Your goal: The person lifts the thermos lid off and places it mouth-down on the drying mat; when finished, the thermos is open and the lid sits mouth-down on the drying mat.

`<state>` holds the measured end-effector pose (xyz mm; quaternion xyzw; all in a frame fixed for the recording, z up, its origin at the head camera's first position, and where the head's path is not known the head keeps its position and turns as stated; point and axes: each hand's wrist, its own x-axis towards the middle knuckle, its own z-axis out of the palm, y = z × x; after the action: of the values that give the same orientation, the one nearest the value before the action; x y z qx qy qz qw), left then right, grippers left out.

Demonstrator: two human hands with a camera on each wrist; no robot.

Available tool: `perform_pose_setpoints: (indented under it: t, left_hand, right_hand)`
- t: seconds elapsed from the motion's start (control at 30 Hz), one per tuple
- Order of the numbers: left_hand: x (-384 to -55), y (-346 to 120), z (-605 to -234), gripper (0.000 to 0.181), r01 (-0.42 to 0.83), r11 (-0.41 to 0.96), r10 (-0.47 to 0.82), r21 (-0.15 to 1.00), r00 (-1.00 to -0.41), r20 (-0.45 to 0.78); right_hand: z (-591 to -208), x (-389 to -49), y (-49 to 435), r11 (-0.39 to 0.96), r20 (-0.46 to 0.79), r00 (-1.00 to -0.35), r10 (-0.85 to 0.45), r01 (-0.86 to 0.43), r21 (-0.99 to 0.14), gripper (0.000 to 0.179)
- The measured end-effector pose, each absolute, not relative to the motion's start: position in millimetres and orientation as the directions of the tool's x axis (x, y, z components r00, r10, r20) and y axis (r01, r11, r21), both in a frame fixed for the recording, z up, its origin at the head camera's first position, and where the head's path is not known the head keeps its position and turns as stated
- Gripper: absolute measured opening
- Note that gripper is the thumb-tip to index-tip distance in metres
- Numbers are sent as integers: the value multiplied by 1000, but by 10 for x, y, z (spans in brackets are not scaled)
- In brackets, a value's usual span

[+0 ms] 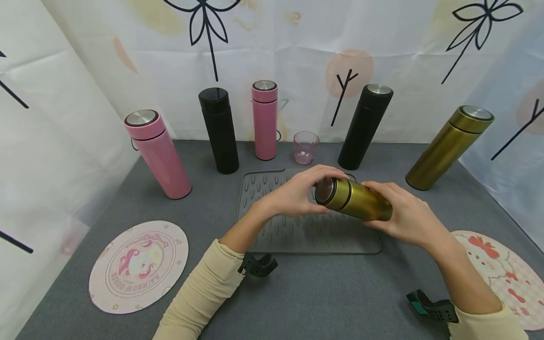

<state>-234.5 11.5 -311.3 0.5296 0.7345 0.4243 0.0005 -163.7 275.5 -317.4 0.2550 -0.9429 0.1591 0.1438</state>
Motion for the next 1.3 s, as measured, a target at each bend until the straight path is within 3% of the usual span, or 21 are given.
perform_pose_setpoints:
  t: [0.4,0.87,1.0,1.2,1.3]
  left_hand:
    - [-2275,106,-3076,64,663,186,687,726,-616,386]
    - [-2234,107,-3067,53,535,352,565,768,-775,282]
    - [-2258,112,-3082,60,563,296,613,771,-732,299]
    - [-2318,95,-3096,76,681,127,738,721,-551,391]
    - [-2329,76,-3084,73,688,113,747,717,-535,395]
  right_hand:
    - [-3181,-1639,2718,817,377,-822,-426,-529,-229,84]
    - [-3204,-1638,2674,824,391,-818,-422,-525,-211,86]
    - [-3196,-1629,2678,828,376,-829,-413,-514,-224,85]
    - [-3194,-1625,2698,831,362,-835,-413,-509,-226,85]
    - [-3194,-1621,2702,832,355,-841,-409,-503,-233,84]
